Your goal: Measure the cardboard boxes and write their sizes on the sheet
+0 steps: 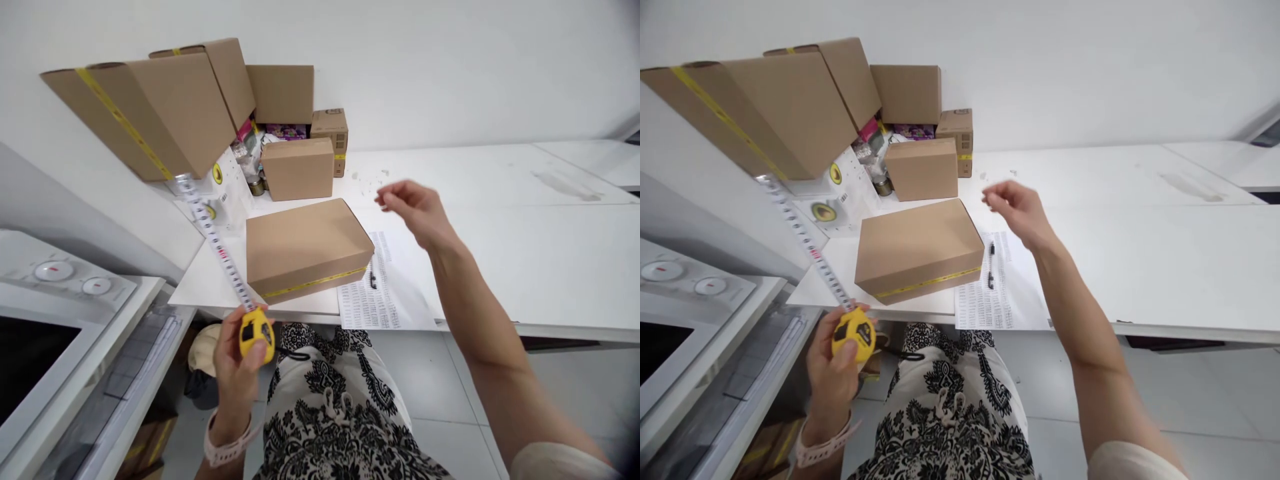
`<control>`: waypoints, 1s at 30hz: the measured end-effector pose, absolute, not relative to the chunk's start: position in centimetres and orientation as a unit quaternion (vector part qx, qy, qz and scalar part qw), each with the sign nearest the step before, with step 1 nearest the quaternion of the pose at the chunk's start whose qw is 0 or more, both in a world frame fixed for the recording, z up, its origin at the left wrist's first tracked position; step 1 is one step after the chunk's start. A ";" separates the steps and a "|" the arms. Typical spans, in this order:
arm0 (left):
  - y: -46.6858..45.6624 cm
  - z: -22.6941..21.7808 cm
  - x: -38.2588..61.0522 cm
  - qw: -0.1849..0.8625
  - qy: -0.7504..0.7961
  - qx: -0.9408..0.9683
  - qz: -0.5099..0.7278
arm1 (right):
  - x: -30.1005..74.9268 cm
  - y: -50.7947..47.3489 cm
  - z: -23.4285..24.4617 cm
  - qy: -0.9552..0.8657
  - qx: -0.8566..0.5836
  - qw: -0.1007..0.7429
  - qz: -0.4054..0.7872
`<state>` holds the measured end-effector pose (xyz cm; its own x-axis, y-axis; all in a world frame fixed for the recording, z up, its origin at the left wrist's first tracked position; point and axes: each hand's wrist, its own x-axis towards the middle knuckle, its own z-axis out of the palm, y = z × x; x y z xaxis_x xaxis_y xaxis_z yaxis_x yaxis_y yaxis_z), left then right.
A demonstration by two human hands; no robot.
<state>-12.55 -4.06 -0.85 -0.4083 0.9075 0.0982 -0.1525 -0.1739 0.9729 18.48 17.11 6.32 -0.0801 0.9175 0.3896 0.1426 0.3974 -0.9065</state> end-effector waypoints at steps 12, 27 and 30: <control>2.1 -1.2 -17.2 0.425 0.468 0.364 0.683 | 17.1 12.1 -0.5 -0.666 -0.440 0.380 0.467; 2.3 8.4 -11.5 0.583 0.445 0.375 0.568 | 13.6 19.1 3.3 -0.607 -0.525 0.456 0.385; 4.5 8.5 -9.8 0.625 0.453 0.342 0.536 | 13.2 21.8 3.2 -0.629 -0.524 0.434 0.375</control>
